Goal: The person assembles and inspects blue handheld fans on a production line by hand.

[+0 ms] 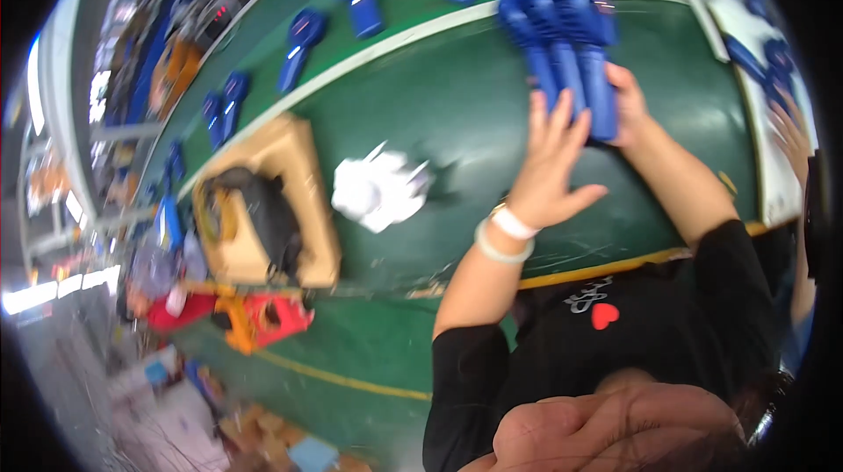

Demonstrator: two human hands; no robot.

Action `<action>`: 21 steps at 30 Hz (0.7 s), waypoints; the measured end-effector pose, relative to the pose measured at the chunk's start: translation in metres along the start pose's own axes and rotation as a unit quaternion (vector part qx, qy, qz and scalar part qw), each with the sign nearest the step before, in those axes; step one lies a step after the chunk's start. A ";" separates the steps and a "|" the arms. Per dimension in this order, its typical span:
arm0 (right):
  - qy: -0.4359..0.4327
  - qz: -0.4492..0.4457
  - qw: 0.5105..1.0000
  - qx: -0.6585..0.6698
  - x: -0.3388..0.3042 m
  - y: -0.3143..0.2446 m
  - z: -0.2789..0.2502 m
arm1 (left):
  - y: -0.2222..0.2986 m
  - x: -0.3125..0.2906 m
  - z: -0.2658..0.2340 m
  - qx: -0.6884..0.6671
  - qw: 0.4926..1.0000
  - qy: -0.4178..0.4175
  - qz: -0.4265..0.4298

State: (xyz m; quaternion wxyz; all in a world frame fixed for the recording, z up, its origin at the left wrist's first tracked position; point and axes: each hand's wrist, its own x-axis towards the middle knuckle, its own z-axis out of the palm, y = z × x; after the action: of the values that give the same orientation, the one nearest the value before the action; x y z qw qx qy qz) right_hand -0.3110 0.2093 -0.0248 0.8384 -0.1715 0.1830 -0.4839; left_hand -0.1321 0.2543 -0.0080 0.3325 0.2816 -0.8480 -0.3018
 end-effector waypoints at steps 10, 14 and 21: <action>-0.095 0.047 0.989 0.100 0.004 0.003 0.018 | -0.005 -0.009 -0.002 -0.215 0.945 0.198 -0.145; -0.120 0.040 0.985 0.118 0.007 0.008 0.014 | -0.004 -0.006 -0.004 -0.200 0.951 0.190 -0.137; -0.035 0.028 0.998 -0.038 -0.011 -0.006 0.027 | -0.015 -0.011 -0.003 -0.340 0.926 0.129 -0.102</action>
State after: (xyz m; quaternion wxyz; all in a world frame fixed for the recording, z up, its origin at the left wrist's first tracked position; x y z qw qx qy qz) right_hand -0.3079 0.2187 0.0028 0.8507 -0.2151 0.1763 -0.4461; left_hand -0.1194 0.2510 -0.0206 0.4823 0.2730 -0.6109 -0.5654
